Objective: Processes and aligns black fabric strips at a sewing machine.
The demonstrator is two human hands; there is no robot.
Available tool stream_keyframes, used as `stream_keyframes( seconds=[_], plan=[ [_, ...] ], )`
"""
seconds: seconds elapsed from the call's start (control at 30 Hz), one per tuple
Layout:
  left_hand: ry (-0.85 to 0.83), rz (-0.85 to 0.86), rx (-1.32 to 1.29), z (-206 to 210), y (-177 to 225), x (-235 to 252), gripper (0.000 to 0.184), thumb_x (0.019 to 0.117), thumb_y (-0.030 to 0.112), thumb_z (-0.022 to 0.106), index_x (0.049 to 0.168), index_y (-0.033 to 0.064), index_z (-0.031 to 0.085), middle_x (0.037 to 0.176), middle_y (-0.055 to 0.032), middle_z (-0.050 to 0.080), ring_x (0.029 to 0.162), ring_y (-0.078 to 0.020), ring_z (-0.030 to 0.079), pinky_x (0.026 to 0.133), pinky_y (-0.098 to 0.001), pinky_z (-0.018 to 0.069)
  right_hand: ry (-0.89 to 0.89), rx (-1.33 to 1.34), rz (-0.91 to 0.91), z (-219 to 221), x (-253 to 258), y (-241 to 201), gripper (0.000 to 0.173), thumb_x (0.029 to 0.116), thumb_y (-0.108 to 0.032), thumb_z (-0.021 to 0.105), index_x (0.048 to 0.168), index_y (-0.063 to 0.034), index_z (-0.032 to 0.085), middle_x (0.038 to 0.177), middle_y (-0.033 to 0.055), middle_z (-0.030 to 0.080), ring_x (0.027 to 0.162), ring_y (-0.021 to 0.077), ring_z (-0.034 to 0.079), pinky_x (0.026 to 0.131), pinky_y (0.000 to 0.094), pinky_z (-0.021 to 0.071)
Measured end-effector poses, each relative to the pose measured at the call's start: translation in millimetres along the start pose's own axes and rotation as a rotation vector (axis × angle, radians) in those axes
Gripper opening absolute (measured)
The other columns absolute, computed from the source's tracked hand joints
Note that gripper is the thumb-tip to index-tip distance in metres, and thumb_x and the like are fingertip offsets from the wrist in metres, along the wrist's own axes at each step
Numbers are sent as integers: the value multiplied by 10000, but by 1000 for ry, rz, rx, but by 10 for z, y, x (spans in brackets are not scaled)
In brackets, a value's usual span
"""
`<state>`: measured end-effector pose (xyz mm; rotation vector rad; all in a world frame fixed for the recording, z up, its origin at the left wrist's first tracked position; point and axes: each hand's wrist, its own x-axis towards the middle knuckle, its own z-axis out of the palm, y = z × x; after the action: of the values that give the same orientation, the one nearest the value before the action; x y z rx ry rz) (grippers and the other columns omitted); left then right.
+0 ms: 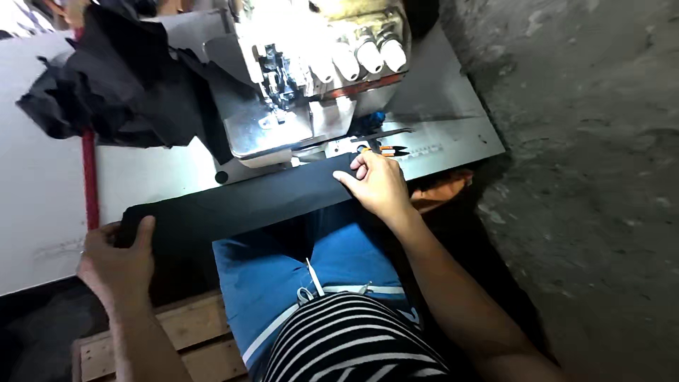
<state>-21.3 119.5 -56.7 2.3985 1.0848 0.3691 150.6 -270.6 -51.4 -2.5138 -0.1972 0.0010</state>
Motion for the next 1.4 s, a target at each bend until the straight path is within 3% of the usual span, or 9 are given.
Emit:
stream_keyframes(
  seconds=[0.1, 0.23, 0.37, 0.57, 0.67, 0.8, 0.97, 1.27, 1.4],
  plan=[
    [35, -1, -25, 43, -35, -9, 683, 964, 472, 682, 1357, -69, 546, 1288, -345, 594, 1236, -479, 565, 1066, -632, 408, -90, -21, 21, 9, 42, -79, 367, 906, -417, 792, 980, -73, 690, 758, 75, 644, 695, 261, 631, 644, 513, 519],
    [33, 25, -14, 93, -48, -12, 646, 990, 456, 651, 1356, -66, 549, 1328, -342, 572, 1273, -478, 542, 1083, -632, 391, 21, 79, -170, 45, 33, -39, 181, 908, -190, 773, 830, -101, 637, 838, 60, 609, 706, 198, 586, 618, 403, 491],
    [0, -1, -47, -22, -70, -9, 515, 1070, 413, 522, 1353, -12, 583, 1278, -290, 633, 1199, -433, 616, 1021, -643, 461, -19, 120, -97, -97, 121, 97, 379, 915, -320, 794, 1137, -38, 674, 1043, 147, 688, 888, 293, 669, 797, 521, 555],
    [-24, -51, -59, -46, -113, 77, 431, 1034, 368, 620, 1260, 2, 643, 1161, -247, 683, 1073, -401, 665, 945, -636, 502, -112, -44, -112, -100, 145, 111, 269, 934, -290, 779, 936, -43, 674, 827, 126, 654, 766, 319, 640, 688, 576, 504],
    [20, -66, -38, -34, -130, 61, 451, 1020, 388, 639, 1254, 3, 640, 1129, -251, 686, 1046, -421, 666, 916, -654, 500, 2, 50, -262, -33, 144, 171, 187, 926, -201, 775, 937, -45, 671, 900, 115, 643, 788, 249, 632, 692, 458, 524],
    [86, 7, -10, 56, -70, -100, 515, 1035, 380, 599, 1309, -56, 580, 1194, -335, 639, 1135, -515, 614, 966, -695, 460, 34, 306, -200, -75, 113, 234, 159, 918, -175, 782, 973, -62, 685, 943, 76, 678, 786, 157, 648, 690, 355, 561],
    [122, 7, 0, 32, -78, -91, 497, 1043, 345, 586, 1306, -76, 574, 1206, -341, 633, 1157, -493, 610, 1003, -655, 443, -46, 357, -68, -148, 88, 195, 198, 1014, -267, 678, 1030, -101, 572, 634, 26, 561, 483, 138, 507, 456, 323, 446],
    [163, 70, -113, 11, -162, -58, 425, 1018, 223, 640, 1337, -40, 541, 1160, -267, 655, 1049, -383, 655, 926, -568, 506, 28, 73, -114, -29, 102, 305, 247, 961, -314, 746, 948, -70, 711, 697, 55, 633, 585, 188, 580, 577, 422, 499],
    [180, 57, -173, -47, -117, -97, 406, 1030, 200, 630, 1367, -11, 548, 1195, -242, 666, 1074, -356, 673, 942, -547, 540, 103, 19, -193, -70, 72, 299, 319, 939, -289, 769, 1145, -53, 709, 1003, 147, 717, 835, 291, 688, 738, 528, 566]
  ],
)
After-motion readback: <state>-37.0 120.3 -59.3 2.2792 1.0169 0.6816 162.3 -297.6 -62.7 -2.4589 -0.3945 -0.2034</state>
